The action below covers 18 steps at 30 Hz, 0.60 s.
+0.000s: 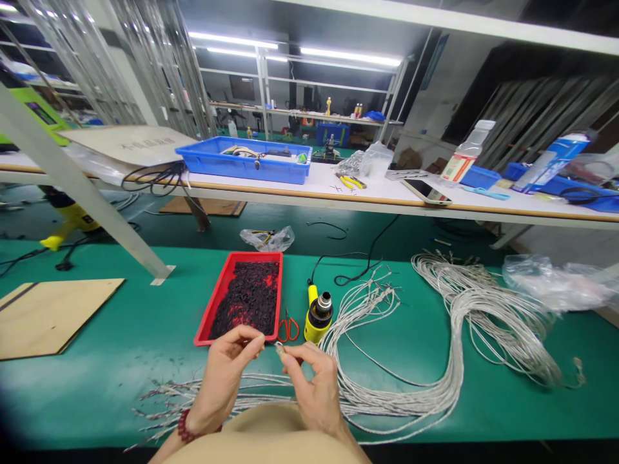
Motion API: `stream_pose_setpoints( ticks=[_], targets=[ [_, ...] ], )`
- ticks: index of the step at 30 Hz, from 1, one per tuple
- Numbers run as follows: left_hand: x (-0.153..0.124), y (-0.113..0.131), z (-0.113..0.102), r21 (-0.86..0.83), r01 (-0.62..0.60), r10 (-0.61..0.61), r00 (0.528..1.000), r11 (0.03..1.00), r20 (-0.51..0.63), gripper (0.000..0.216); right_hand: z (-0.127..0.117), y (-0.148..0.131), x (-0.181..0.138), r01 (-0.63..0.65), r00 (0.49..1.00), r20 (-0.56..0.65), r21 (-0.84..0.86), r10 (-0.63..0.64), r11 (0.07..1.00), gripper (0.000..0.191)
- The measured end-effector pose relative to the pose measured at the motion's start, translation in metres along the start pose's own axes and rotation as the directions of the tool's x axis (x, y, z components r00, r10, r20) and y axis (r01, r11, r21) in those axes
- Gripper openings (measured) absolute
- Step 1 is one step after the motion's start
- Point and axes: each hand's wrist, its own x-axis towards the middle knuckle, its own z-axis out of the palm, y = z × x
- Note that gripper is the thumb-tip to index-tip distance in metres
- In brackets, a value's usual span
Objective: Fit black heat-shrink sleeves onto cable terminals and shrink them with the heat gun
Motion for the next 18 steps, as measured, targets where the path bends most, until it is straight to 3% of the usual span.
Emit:
stream_pose_setpoints(
  ticks=[3, 6, 11, 18],
  targets=[
    [-0.001, 0.001, 0.001, -0.021, 0.025, -0.025, 1.000, 0.999, -0.006, 0.016, 0.000, -0.001, 0.000, 0.007, 1.000, -0.017, 0.001, -0.007, 1.000, 0.016],
    [-0.002, 0.001, -0.001, -0.064, 0.042, -0.041, 0.999, 0.997, 0.019, 0.031, -0.007, -0.001, 0.001, -0.020, 0.999, -0.043, -0.014, 0.019, 1.000, 0.016],
    [-0.004, -0.005, -0.007, 0.054, 0.085, -0.092, 0.984, 0.995, 0.153, 0.027, -0.035, 0.010, 0.010, -0.074, 0.973, -0.223, -0.057, 0.059, 0.996, 0.019],
    [-0.007, -0.014, -0.006, 0.101, 0.125, -0.132, 0.989, 0.987, 0.066, 0.025, -0.063, 0.032, 0.030, -0.089, 0.925, -0.379, -0.138, 0.030, 0.986, 0.021]
  ],
)
